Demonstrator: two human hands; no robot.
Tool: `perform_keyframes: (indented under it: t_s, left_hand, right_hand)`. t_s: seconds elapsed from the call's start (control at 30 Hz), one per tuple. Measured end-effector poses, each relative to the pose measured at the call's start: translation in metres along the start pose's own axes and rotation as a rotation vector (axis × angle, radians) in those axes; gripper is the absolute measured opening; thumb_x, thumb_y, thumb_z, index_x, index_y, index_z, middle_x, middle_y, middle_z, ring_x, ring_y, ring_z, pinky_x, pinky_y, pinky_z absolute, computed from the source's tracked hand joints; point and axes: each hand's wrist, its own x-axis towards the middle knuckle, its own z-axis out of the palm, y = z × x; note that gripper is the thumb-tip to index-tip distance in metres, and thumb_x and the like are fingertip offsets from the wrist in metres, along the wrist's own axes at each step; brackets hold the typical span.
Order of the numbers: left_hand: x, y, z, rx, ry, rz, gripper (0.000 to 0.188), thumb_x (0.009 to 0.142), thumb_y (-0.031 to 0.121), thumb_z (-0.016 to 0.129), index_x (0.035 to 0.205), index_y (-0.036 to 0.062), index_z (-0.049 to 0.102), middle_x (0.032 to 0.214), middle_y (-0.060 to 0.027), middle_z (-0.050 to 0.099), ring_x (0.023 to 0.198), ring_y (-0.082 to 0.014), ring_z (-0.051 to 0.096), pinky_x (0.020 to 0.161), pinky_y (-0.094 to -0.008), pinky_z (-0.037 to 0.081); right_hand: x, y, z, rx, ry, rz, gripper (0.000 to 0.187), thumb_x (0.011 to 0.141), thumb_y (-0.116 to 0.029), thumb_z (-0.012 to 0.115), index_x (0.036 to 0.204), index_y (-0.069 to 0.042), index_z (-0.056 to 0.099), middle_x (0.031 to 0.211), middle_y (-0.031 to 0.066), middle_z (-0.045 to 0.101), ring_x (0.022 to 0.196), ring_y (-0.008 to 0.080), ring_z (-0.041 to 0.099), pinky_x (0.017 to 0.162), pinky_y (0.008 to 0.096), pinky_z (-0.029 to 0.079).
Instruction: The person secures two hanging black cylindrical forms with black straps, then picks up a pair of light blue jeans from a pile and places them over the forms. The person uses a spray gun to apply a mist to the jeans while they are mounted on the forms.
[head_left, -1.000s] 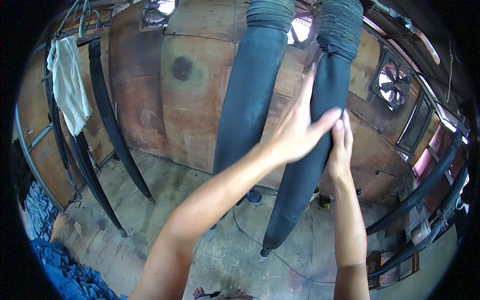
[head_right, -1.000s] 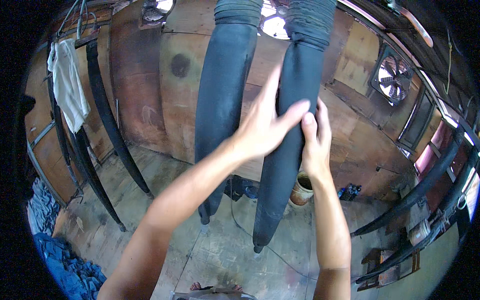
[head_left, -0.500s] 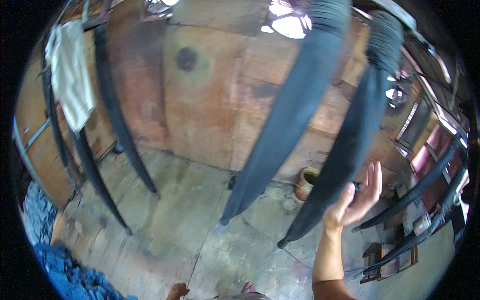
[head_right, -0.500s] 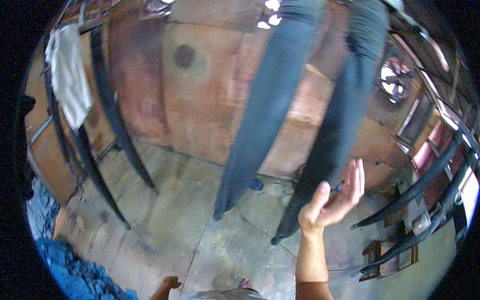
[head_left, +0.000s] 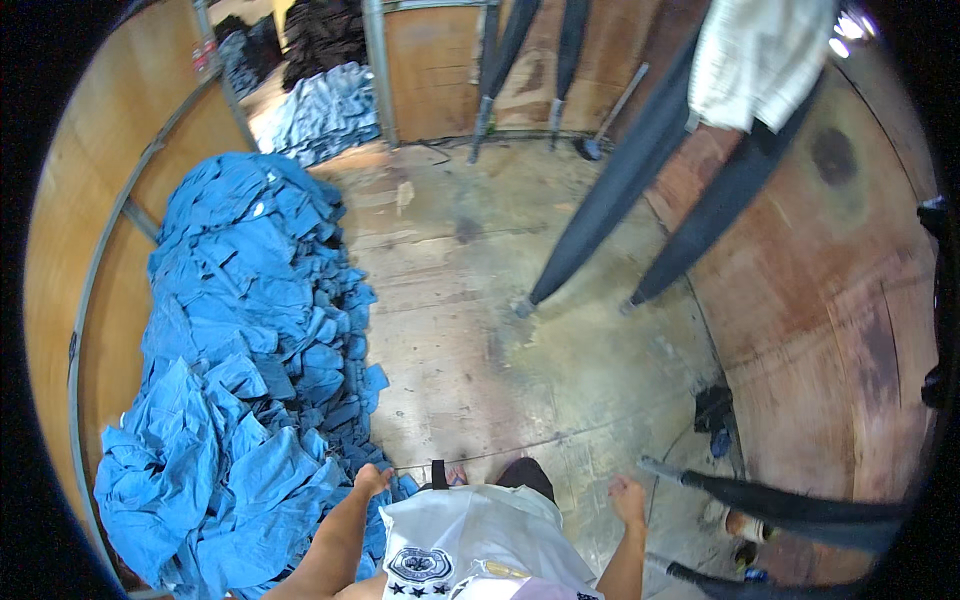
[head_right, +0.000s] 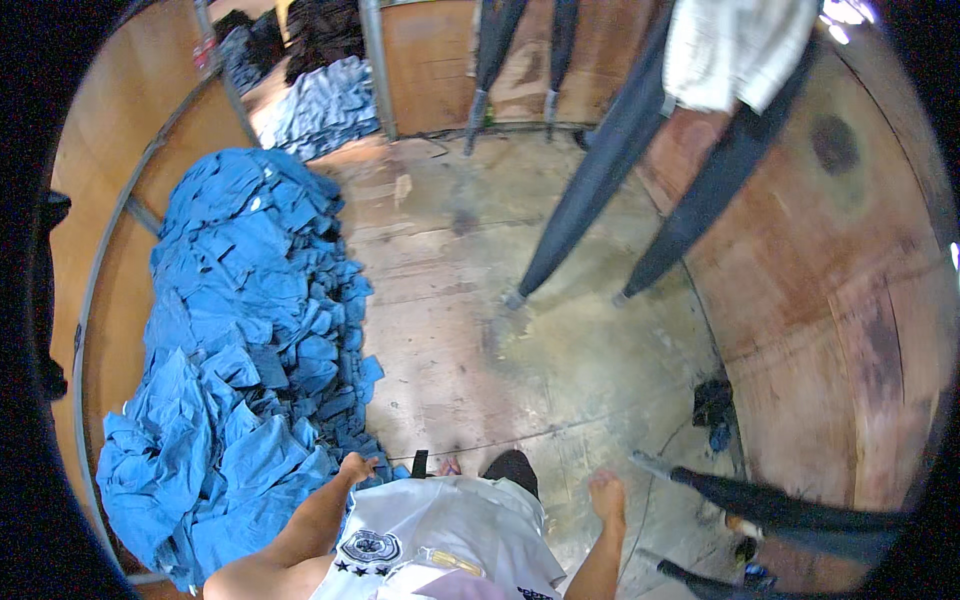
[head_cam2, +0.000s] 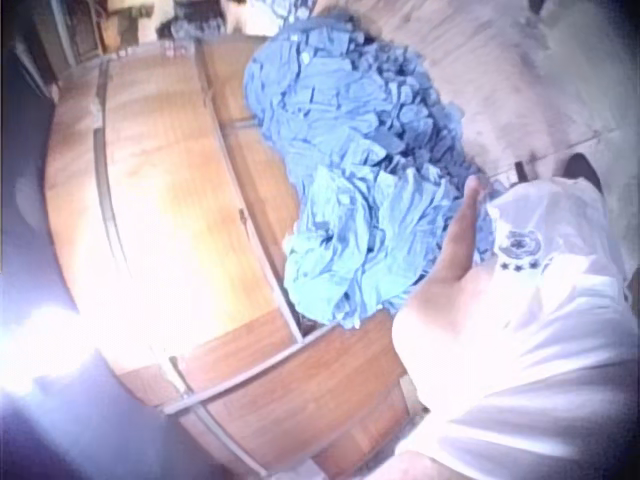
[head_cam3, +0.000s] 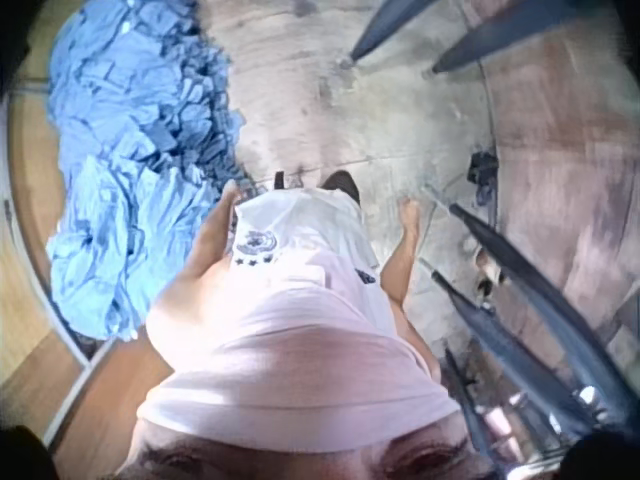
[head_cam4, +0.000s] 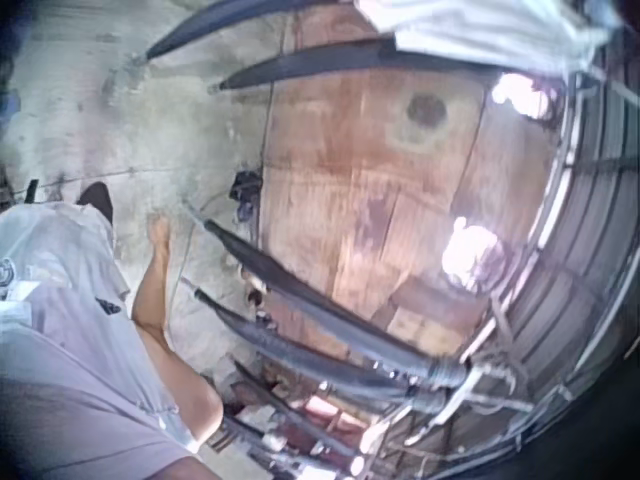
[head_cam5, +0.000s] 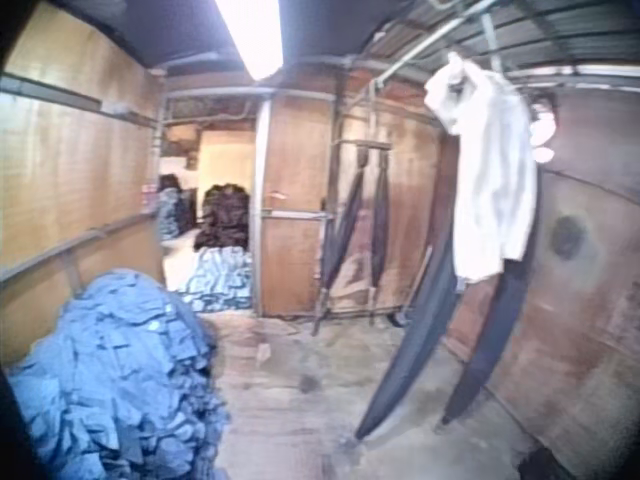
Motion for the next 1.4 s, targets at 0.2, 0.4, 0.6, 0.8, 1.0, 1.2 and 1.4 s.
perform_keyframes:
  t_s: [0.2,0.4,0.6,0.8,1.0,1.2,1.4]
  left_hand:
    - [0.078,0.046,-0.019,0.024,0.088,0.012,0.043,0.084,0.044,0.072,0.102,0.0057,0.074,0.112,-0.0204,0.07,0.113,-0.0307,0.064,0.096,-0.0393,0.05]
    - [0.158,0.1,-0.064,-0.296,-0.143,0.049,0.038,0.088,0.038,0.067,0.103,0.0046,0.074,0.107,-0.0162,0.072,0.102,-0.0285,0.068,0.091,-0.0385,0.051]
    - [0.202,0.159,-0.134,-0.458,0.123,0.137,0.035,0.089,0.034,0.064,0.103,0.0032,0.075,0.1,-0.0159,0.074,0.098,-0.0261,0.07,0.087,-0.0365,0.052]
    - [0.254,0.181,-0.158,-0.885,0.171,-0.121,0.028,0.091,0.028,0.065,0.103,0.0051,0.075,0.092,-0.0144,0.074,0.087,-0.0199,0.068,0.077,-0.0346,0.052]
    - [0.346,0.185,-0.219,-0.328,-0.018,-0.19,0.033,0.091,0.035,0.062,0.103,0.0062,0.075,0.098,-0.0179,0.073,0.091,-0.0301,0.069,0.08,-0.0384,0.053]
    - [0.485,0.187,-0.406,0.119,-0.074,0.052,0.038,0.093,0.039,0.057,0.102,0.0053,0.074,0.102,-0.0198,0.072,0.095,-0.0361,0.068,0.083,-0.0427,0.053]
    - [0.62,0.289,-0.661,-0.488,0.372,-0.02,0.033,0.09,0.027,0.064,0.103,-0.0025,0.068,0.09,-0.0182,0.073,0.083,-0.0276,0.072,0.071,-0.0389,0.055]
  right_hand:
    - [0.109,-0.045,0.063,0.285,-0.346,0.215,0.022,0.089,-0.013,0.064,0.101,0.003,0.071,0.082,0.0142,0.071,0.077,0.0216,0.07,0.071,0.0329,0.056]
    - [0.313,-0.14,0.08,-0.103,-0.465,-0.111,0.029,0.09,-0.028,0.061,0.096,-0.001,0.071,0.095,0.0231,0.069,0.091,0.0399,0.066,0.085,0.0474,0.052]
    - [0.522,-0.343,0.074,0.001,-0.422,-0.421,0.028,0.091,-0.023,0.061,0.104,-0.001,0.071,0.099,0.0233,0.07,0.096,0.0406,0.067,0.086,0.0471,0.052]
    - [0.666,-0.521,0.121,0.145,-0.506,-0.466,0.028,0.091,-0.018,0.062,0.11,0.001,0.069,0.08,0.0134,0.07,0.074,0.0209,0.067,0.072,0.0349,0.052]
    - [0.762,-0.551,0.238,0.044,-0.605,-0.379,0.026,0.089,-0.022,0.061,0.102,-0.002,0.072,0.09,0.0171,0.069,0.082,0.0303,0.066,0.076,0.0405,0.052]
    - [0.812,-0.522,0.302,-0.162,-0.839,-0.315,0.021,0.09,-0.013,0.058,0.093,0.0,0.073,0.079,0.0133,0.072,0.065,0.0189,0.068,0.06,0.0339,0.056]
    - [0.887,-0.586,0.324,0.164,-0.801,0.075,0.02,0.091,-0.015,0.058,0.094,0.0,0.07,0.081,0.0135,0.072,0.068,0.0204,0.07,0.057,0.0339,0.057]
